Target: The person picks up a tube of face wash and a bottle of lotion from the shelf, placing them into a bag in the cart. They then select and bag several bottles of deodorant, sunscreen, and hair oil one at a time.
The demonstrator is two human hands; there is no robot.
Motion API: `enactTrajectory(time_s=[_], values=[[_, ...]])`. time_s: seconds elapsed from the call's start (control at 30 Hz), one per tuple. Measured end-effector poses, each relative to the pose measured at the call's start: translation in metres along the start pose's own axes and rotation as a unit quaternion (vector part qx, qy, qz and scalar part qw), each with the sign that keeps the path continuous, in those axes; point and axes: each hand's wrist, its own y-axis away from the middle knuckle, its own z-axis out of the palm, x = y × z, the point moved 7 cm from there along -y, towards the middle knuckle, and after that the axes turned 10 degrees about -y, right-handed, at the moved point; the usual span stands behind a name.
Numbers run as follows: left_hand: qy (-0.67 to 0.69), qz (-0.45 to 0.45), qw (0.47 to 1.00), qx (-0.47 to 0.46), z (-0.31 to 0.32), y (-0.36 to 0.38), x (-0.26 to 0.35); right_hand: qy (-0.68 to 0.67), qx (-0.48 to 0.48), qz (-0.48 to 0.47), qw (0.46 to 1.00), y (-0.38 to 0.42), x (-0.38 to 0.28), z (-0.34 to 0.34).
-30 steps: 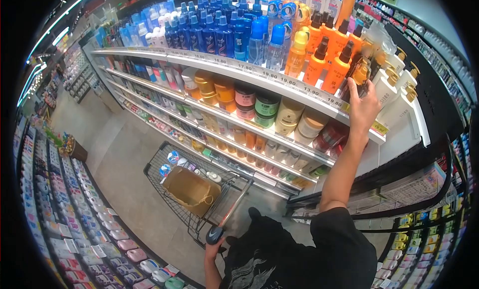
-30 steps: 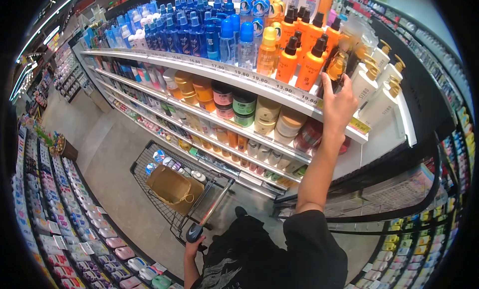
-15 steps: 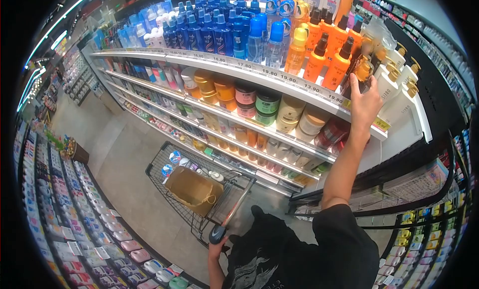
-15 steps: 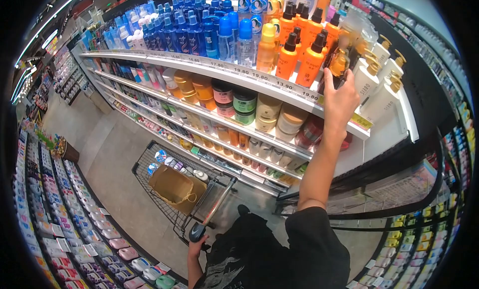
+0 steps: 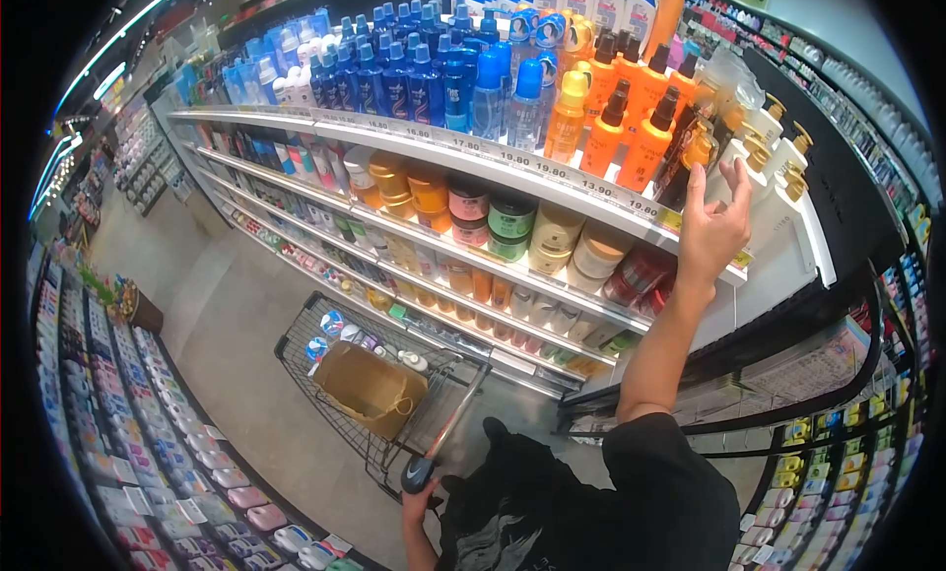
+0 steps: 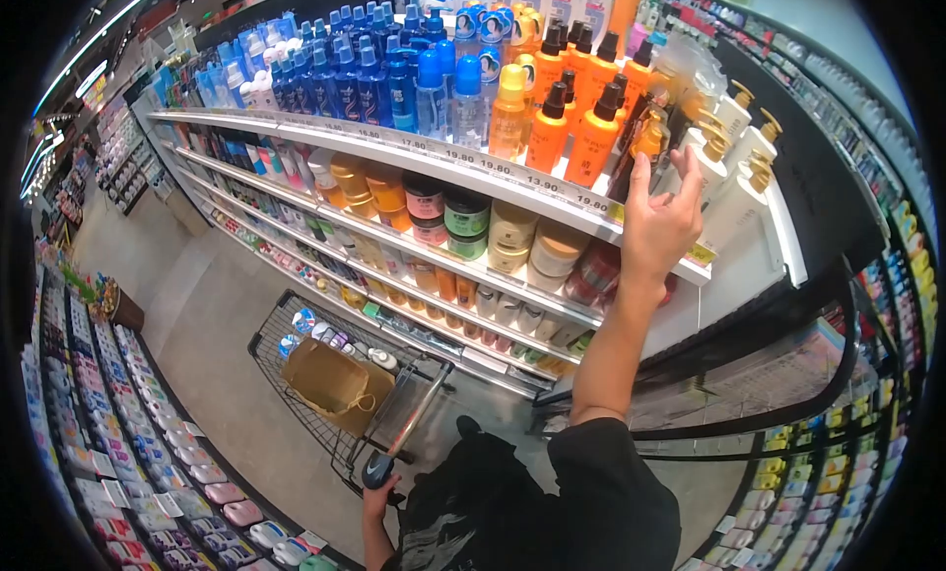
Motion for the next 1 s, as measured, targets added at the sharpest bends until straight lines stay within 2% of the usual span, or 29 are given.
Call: enactTrajectory(time_s=[0.1, 0.17, 0.5, 0.63, 0.7, 0.73, 0.77, 0.8, 0.83, 0.87, 0.9, 0.93, 0.97, 1.0], values=[[0.02, -0.017, 1.0, -0.006, -0.001, -0.002, -0.006, 0.057, -0.041, 0.002, 0.998, 0.001, 0.021, 0.005], [0.024, -0.008, 1.0, -0.002, 0.001, 0.002, -0.004, 0.148, -0.077, -0.057, 0.984, 0.0, 0.033, 0.014], [0.046, -0.006, 0.999, -0.014, 0.004, 0.005, 0.004, 0.105, -0.119, -0.006, 0.987, -0.003, 0.033, 0.031], [0.067, -0.006, 0.998, -0.005, 0.003, 0.004, 0.0, 0.068, -0.104, -0.027, 0.992, 0.0, 0.027, 0.029], [0.07, -0.003, 0.998, -0.006, 0.003, -0.004, -0.004, 0.005, -0.003, -0.004, 1.0, 0.006, 0.014, 0.007], [0.075, -0.002, 0.997, -0.005, 0.002, -0.002, -0.007, -0.058, 0.06, -0.113, 0.99, 0.01, 0.0, -0.008], [0.078, 0.009, 0.997, -0.015, 0.002, 0.002, 0.003, -0.026, 0.068, -0.159, 0.985, 0.015, -0.034, -0.025], [0.092, 0.014, 0.995, -0.028, 0.003, 0.004, 0.007, -0.148, 0.102, -0.131, 0.975, 0.021, -0.025, -0.039], [0.114, 0.035, 0.993, -0.025, 0.003, 0.004, 0.01, -0.258, 0.121, -0.169, 0.943, 0.029, -0.025, -0.05], [0.1, -0.028, 0.994, -0.035, 0.001, -0.001, -0.013, -0.291, 0.147, -0.153, 0.933, 0.041, -0.057, -0.052], [0.101, -0.012, 0.994, -0.041, 0.0, 0.002, -0.005, -0.391, 0.051, -0.123, 0.911, 0.047, -0.054, -0.048], [0.088, -0.028, 0.995, -0.044, -0.001, 0.005, 0.001, -0.491, -0.066, -0.047, 0.868, 0.072, -0.048, -0.03], [0.077, -0.017, 0.995, -0.054, -0.002, 0.003, -0.002, -0.562, -0.163, 0.053, 0.809, 0.101, -0.052, -0.009], [0.084, -0.021, 0.996, -0.035, -0.007, 0.009, 0.001, -0.615, -0.277, 0.123, 0.727, 0.142, -0.062, 0.013]])
